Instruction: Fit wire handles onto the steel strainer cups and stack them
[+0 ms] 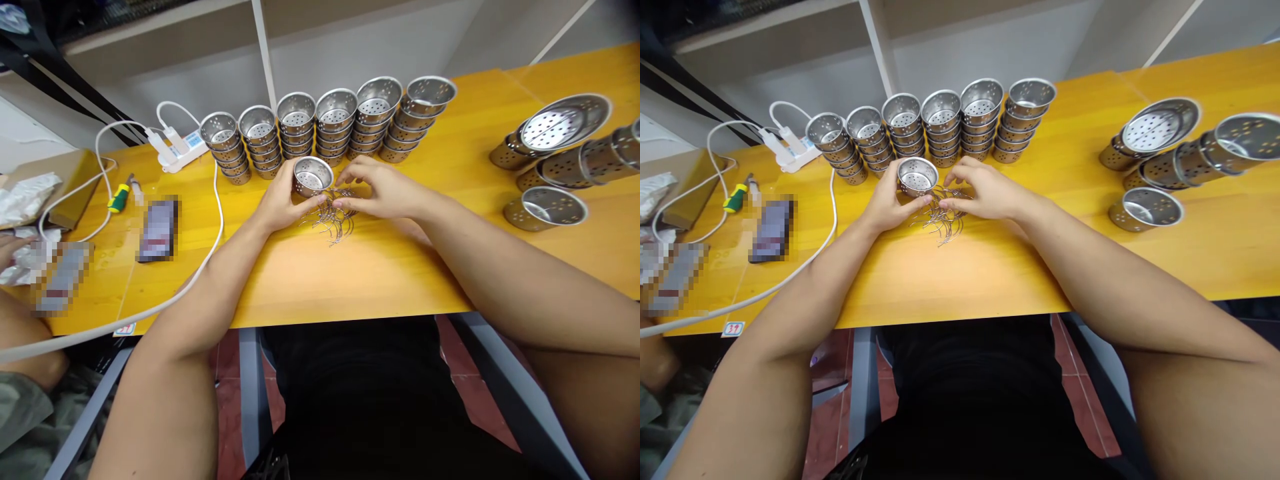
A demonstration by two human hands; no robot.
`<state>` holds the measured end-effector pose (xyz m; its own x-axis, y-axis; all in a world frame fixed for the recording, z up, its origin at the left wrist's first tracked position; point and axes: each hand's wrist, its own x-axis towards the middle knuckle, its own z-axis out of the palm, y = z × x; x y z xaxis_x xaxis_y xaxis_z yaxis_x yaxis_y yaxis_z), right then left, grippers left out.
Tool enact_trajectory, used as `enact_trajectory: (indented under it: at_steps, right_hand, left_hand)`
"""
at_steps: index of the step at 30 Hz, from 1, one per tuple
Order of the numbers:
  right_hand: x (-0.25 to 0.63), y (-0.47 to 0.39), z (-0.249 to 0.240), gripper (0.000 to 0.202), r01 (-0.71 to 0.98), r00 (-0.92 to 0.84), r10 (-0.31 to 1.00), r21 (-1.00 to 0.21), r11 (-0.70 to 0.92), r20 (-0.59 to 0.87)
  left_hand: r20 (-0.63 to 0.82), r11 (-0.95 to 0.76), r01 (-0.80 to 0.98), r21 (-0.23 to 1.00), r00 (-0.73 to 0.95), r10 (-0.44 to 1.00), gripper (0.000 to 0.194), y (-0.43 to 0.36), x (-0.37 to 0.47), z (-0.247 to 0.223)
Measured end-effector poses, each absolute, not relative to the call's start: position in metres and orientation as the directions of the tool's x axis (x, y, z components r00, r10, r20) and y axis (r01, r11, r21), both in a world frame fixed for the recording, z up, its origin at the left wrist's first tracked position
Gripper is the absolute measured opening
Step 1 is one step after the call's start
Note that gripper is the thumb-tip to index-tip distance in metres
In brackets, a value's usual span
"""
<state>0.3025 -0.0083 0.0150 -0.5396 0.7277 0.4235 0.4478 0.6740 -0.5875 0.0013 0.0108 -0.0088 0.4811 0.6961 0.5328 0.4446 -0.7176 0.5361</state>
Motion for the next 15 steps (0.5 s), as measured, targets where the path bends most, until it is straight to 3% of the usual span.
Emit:
enact_trajectory:
  at_steps: [5,11,13,15]
  right_hand:
    - [0.284,-0.020,0.018,0.095,0.377,-0.475,0.710,-0.610,0.698,0.520]
    - [0.284,-0.024,0.032,0.089,0.415,-0.438,0.686,-0.546,0.728,0.581]
    - [0.296,-0.020,0.045,0.088,0.452,-0.286,0.645,-0.494,0.743,0.708]
    - [0.317,-0.013,0.061,0.097,0.486,-0.071,0.589,-0.488,0.725,0.805]
  left_hand:
    - [0.515,-0.768,0.410,0.492,0.574,0.636,0.097,0.000,0.008,0.004]
    - [0.512,-0.777,0.355,0.519,0.599,0.615,0.111,0.004,0.009,-0.004]
    - [0.491,-0.766,0.369,0.526,0.604,0.628,0.111,0.005,0.007,-0.006]
    - [0.482,-0.766,0.391,0.511,0.607,0.632,0.099,0.004,0.006,-0.006]
